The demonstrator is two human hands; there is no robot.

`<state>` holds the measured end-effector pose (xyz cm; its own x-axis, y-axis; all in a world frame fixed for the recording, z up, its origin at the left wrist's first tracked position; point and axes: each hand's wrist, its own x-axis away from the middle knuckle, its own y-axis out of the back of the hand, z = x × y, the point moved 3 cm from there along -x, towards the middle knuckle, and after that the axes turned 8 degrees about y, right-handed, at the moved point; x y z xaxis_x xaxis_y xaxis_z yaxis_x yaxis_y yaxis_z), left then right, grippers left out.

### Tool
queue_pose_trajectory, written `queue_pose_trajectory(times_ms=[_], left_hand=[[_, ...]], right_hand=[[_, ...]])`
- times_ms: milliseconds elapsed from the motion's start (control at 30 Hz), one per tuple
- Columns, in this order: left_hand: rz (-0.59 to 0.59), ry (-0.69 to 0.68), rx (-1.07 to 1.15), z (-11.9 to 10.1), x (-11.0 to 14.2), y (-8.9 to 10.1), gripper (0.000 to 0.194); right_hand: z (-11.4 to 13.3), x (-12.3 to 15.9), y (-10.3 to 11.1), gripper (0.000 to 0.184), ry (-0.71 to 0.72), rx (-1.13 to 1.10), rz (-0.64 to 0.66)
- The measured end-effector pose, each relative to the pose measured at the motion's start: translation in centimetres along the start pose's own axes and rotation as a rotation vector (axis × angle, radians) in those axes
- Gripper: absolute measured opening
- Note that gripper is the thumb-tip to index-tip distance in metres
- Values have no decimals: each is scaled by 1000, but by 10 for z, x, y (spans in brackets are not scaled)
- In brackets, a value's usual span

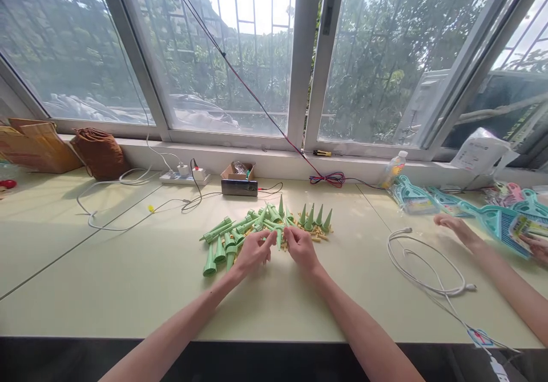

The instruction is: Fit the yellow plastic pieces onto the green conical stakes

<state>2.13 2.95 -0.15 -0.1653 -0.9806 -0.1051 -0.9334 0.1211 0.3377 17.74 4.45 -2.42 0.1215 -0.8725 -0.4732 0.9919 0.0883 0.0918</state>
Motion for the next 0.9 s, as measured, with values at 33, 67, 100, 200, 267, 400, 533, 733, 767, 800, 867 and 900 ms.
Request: queue_pose_trajectory(times_ms=[33, 67, 100, 200, 267, 400, 533, 733, 767, 800, 867, 900], left_hand=[[53, 41, 61, 0, 0, -1, 46], [93, 63, 107, 0, 0, -2, 46], [121, 70, 136, 0, 0, -3, 46], [160, 59, 161, -1, -1, -2, 45], [164, 44, 152, 0, -1, -1, 44], [137, -4, 104, 3, 0, 1, 39], [17, -190, 4, 4, -1, 1, 32], [-31, -405, -171, 2, 1, 3, 18], [-29, -434, -193, 2, 2, 3, 16], [-27, -462, -212, 1, 2, 4, 15], [-34, -499, -243, 1, 3, 4, 15], [-43, -499, -251, 1, 3, 4, 17]], right_hand=[[-1, 0, 0, 47, 8, 10, 12], [-3, 1, 0, 47, 13, 15, 21], [-4, 1, 0, 47, 17, 14, 28], [-4, 2, 0, 47, 14, -15, 35], [-1, 2, -1, 48, 3, -48, 33], [6, 2, -4, 49, -31, -135, 34], [7, 1, -6, 51, -105, -250, 53], [6, 0, -7, 52, -237, -362, 102], [6, 0, -6, 52, -253, -371, 110], [6, 0, -6, 53, -267, -379, 117], [6, 0, -7, 54, -279, -387, 124], [5, 0, -8, 54, -278, -384, 123]])
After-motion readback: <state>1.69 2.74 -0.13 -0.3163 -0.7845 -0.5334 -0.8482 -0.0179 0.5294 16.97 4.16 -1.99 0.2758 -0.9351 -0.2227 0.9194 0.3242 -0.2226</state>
